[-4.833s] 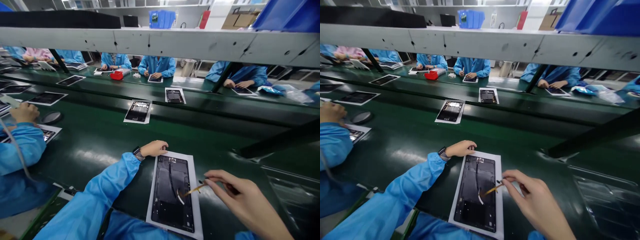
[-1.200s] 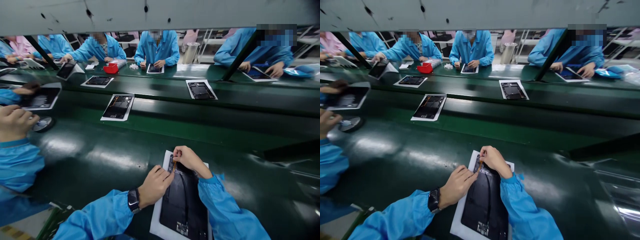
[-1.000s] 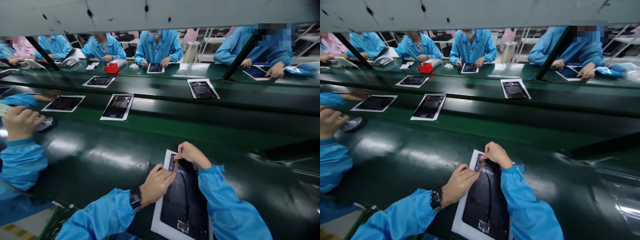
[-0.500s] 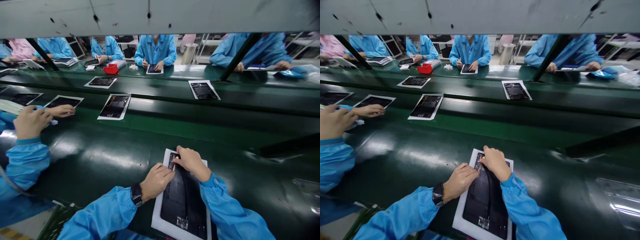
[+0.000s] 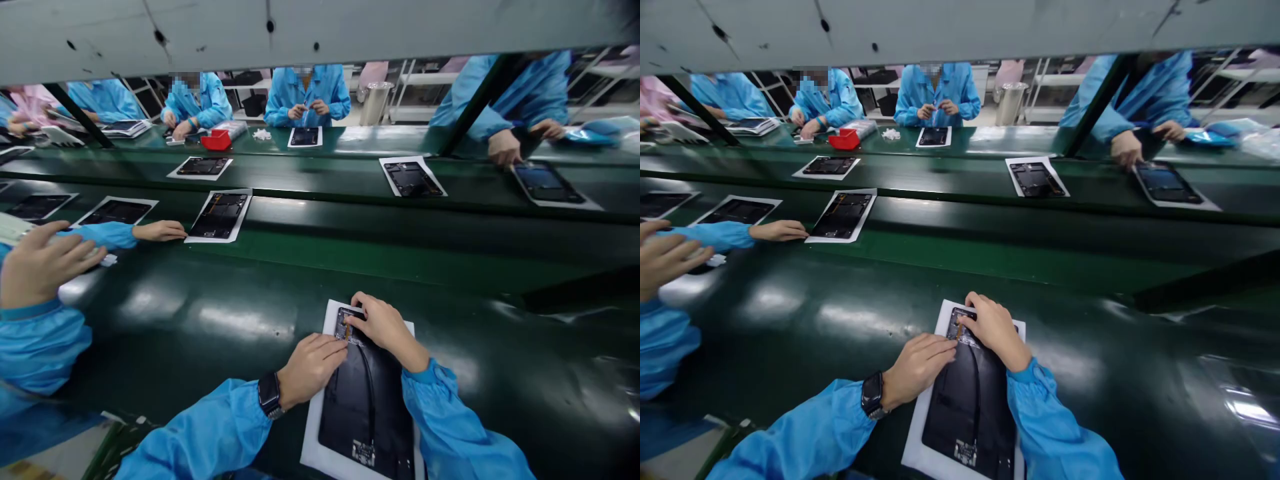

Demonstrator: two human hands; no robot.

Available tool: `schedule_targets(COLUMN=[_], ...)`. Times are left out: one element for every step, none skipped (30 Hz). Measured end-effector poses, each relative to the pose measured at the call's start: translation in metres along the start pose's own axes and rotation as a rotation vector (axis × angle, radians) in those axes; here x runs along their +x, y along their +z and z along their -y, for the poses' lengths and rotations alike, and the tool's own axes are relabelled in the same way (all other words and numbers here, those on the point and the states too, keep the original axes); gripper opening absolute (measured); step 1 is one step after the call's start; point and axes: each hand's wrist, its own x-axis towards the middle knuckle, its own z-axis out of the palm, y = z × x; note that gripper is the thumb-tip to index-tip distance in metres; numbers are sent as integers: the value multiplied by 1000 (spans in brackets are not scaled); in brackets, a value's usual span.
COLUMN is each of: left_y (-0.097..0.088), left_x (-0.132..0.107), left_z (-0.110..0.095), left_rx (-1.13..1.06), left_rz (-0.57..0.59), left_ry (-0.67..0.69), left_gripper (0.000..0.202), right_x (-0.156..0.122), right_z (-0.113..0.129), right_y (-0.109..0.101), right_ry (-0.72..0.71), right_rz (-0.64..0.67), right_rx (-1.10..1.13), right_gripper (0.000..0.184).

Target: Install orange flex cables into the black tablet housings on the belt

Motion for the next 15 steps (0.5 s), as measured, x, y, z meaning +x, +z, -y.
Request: schedule_targets(left_y=[0,0,0,-1,-2,-3,-4,-6,-7,-8,-9,-9,-10,-9,-9], left_x=[0,0,0,1,1,1,2,3,3,4,4,5,5,5,5], left_z=[0,0,-1,-1,-1,-1,-2,-2,-2,-3,-3,-4,-4,-5,-5], left_rx=[4,9,15,22,31,42,53,64,73,79,85,91,97,100,103], left_rz=[4,6,6,5,5,12,24,43,65,86,104,121,134,144,153], left_ry=[3,10,22,40,62,85,105,120,128,133,133,131,129,125,122], left_gripper=[18,18,18,17,17,18,18,19,20,21,22,24,25,25,26], right_x=[1,1,2,2,2,2,2,2,3,3,3,4,4,4,4], right_z=[-2,-3,-4,-5,-5,-5,-5,-6,-6,-6,-7,-8,-8,-9,-9], right_y=[0,0,-1,-1,-1,-2,-2,-3,-3,-3,-4,-4,-4,-3,-3], right_ry=[3,4,5,6,8,9,12,17,23,28,30,30,28,28,30], right_rz=[-3,-5,-6,-7,-7,-6,-4,-2,3,8,11,11,10,8,6], right_rx=[11,20,29,37,44,51,56,58,59,58,57,59,62,66,70], right_gripper=[21,21,22,22,23,24,25,26,26,27,28,28,29,29,29])
